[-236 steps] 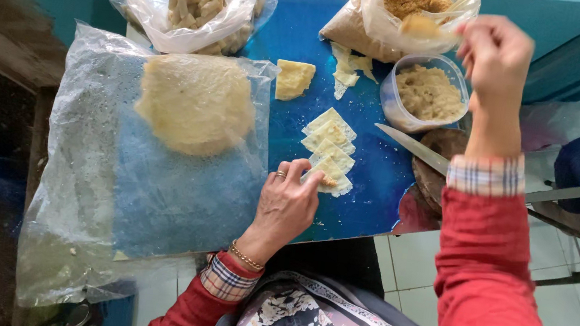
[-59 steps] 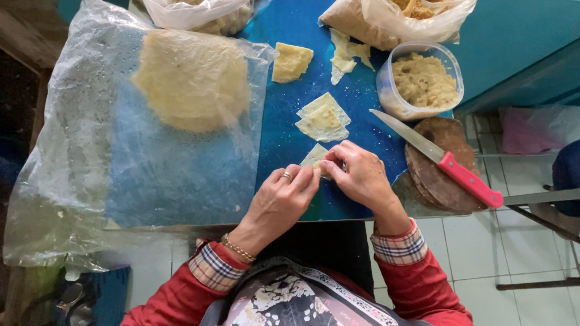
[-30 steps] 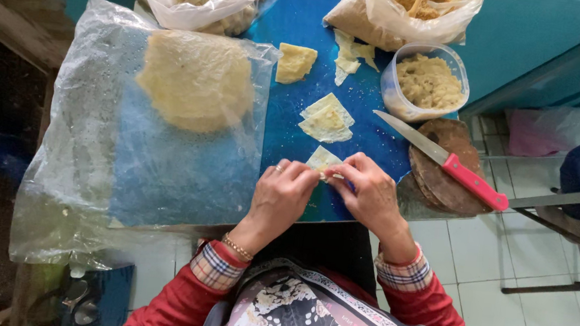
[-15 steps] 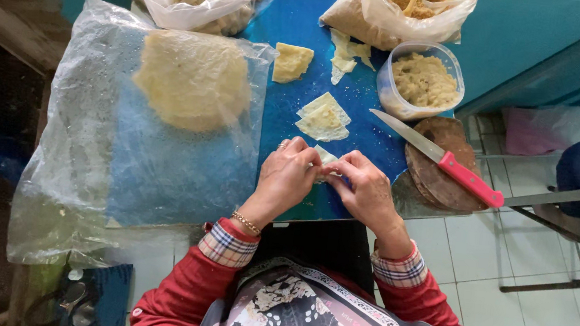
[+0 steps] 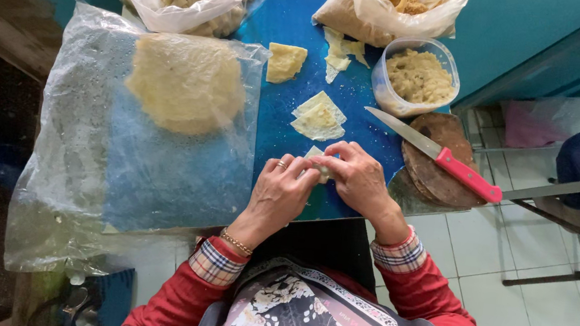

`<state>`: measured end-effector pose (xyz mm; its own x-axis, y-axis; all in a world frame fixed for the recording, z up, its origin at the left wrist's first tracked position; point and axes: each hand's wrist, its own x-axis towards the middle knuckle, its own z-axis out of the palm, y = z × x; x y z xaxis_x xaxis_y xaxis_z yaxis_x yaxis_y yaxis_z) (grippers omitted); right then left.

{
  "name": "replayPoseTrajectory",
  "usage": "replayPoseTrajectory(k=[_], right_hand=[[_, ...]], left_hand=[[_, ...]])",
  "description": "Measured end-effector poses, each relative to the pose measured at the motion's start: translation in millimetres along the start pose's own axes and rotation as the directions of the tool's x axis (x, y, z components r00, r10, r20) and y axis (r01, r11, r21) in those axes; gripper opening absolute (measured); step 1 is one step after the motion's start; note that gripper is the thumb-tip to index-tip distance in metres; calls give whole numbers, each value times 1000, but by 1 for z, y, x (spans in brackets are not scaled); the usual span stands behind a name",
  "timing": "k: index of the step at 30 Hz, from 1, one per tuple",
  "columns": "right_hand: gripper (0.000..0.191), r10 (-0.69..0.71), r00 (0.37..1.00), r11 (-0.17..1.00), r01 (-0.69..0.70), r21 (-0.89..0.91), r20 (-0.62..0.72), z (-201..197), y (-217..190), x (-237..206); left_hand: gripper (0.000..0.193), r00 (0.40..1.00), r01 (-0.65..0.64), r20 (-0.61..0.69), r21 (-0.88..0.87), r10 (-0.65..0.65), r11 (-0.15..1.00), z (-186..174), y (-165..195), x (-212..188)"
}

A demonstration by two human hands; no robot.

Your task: The person sits at a blue table and folds triangular pastry wrappers one at a time, pinching the edges to seal them. They take filling from a plastic bag and place it onto a wrapper before folding, setting finished pieces aside on the table.

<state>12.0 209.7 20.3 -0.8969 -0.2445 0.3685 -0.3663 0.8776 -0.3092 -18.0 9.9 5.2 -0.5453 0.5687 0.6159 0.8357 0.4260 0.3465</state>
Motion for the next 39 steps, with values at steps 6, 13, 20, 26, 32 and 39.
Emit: replayPoseTrajectory(k=[6, 13, 20, 26, 32, 39], right_hand=[[36, -26, 999, 1000, 26, 6, -22, 0, -3, -1], [38, -19, 999, 1000, 19, -3, -32, 0, -4, -1], [27, 65, 995, 996, -60, 62, -75, -1, -9, 2], [23, 126, 975, 975, -88, 205, -183, -1, -9, -1], [32, 79, 982, 996, -71, 50, -174, 5, -9, 3], [36, -27, 986, 998, 16, -68, -166, 3, -8, 10]], left_hand=[[19, 992, -101, 76, 39, 98, 994, -11, 0, -5], [20, 979, -203, 18, -26, 203, 979, -23, 2, -14], [20, 903, 385, 120, -654, -413, 651, -24, 6, -13], [15, 888, 457, 323, -544, -327, 704, -26, 0, -18], [5, 930, 260, 352, -429, -105, 865, -24, 5, -19], [5, 919, 253, 384, -391, -93, 885, -24, 6, -16]])
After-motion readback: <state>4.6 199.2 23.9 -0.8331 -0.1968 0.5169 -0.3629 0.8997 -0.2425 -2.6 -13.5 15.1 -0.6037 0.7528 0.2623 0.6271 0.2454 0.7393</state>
